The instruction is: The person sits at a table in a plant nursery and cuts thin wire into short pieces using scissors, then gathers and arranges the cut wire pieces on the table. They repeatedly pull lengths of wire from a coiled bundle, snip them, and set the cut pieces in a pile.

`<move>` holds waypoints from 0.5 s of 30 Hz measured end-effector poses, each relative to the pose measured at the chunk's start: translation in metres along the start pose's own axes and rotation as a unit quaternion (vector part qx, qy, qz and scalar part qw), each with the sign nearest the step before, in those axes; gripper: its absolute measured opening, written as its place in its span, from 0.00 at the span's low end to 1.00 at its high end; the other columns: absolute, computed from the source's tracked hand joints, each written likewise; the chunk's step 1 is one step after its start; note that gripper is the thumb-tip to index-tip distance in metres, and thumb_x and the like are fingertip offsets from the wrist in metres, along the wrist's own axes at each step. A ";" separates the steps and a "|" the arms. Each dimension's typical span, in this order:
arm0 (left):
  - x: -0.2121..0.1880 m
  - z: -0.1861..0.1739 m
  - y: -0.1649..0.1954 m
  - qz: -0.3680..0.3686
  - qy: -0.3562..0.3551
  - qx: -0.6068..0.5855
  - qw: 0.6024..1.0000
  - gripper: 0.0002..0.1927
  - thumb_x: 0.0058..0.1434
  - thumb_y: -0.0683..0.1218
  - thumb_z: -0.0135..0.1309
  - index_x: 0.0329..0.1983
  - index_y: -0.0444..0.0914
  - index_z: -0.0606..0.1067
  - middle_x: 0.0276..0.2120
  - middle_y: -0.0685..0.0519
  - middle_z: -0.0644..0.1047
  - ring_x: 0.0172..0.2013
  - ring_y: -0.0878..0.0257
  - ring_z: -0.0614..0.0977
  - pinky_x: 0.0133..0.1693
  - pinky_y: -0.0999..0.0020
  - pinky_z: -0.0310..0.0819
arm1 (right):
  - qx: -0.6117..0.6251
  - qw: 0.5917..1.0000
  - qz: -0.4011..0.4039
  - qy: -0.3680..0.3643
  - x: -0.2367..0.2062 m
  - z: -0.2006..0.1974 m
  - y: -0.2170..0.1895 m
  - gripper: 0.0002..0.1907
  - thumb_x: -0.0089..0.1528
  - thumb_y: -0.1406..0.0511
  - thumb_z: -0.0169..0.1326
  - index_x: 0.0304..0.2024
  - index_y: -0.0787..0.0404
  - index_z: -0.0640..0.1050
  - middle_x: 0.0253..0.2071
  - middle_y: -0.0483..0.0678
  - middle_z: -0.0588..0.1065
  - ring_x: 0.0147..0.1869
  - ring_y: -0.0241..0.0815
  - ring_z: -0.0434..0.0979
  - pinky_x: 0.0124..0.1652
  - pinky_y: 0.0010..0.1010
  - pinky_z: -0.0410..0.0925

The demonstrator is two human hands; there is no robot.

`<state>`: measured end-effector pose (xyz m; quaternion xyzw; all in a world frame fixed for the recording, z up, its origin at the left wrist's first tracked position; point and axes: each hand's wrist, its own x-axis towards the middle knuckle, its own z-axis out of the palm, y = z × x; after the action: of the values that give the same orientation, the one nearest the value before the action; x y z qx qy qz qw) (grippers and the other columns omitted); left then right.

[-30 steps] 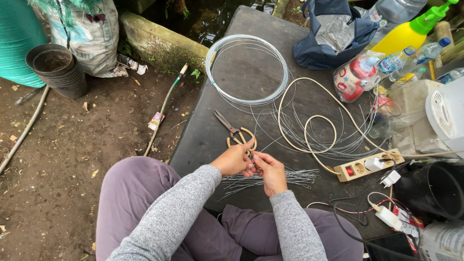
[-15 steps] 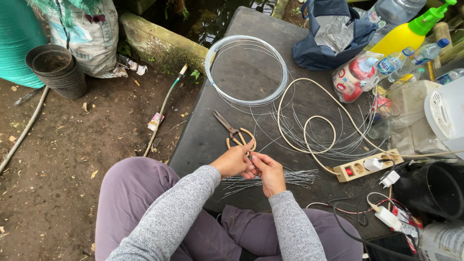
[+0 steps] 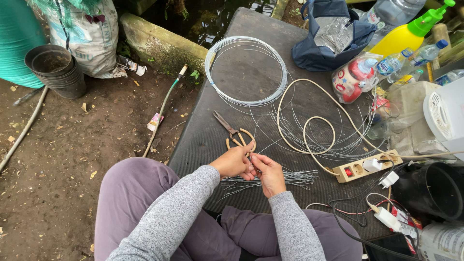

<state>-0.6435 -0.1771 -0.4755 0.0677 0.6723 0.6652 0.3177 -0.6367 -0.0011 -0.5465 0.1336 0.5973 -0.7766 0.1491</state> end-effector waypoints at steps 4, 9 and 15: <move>0.000 0.000 -0.001 0.001 -0.003 0.011 1.000 0.44 0.63 0.30 0.46 0.78 0.39 0.42 0.33 0.43 0.81 0.31 0.59 0.86 0.35 0.68 0.86 | -0.058 0.998 -0.009 0.000 0.000 -0.001 -0.001 0.13 0.64 0.65 0.58 0.47 0.68 0.83 0.32 0.48 0.80 0.31 0.36 0.75 0.34 0.27 0.70; 0.002 0.001 0.001 -0.001 -0.005 0.040 0.999 0.43 0.64 0.31 0.46 0.78 0.40 0.41 0.33 0.43 0.82 0.31 0.60 0.86 0.34 0.69 0.85 | -0.137 0.989 -0.061 0.020 0.001 -0.002 -0.003 0.12 0.62 0.68 0.60 0.45 0.69 0.84 0.37 0.50 0.82 0.38 0.35 0.79 0.40 0.26 0.71; 0.006 0.000 0.007 0.011 -0.001 0.074 0.997 0.43 0.64 0.32 0.47 0.78 0.42 0.43 0.32 0.44 0.83 0.31 0.62 0.86 0.34 0.69 0.85 | -0.174 0.981 -0.082 0.025 0.006 -0.005 -0.011 0.11 0.61 0.70 0.59 0.45 0.71 0.84 0.39 0.52 0.83 0.42 0.37 0.81 0.43 0.26 0.73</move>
<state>-0.6501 -0.1731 -0.4704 0.0992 0.7184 0.6172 0.3052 -0.6459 0.0058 -0.5404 0.0754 0.7357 -0.6670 0.0907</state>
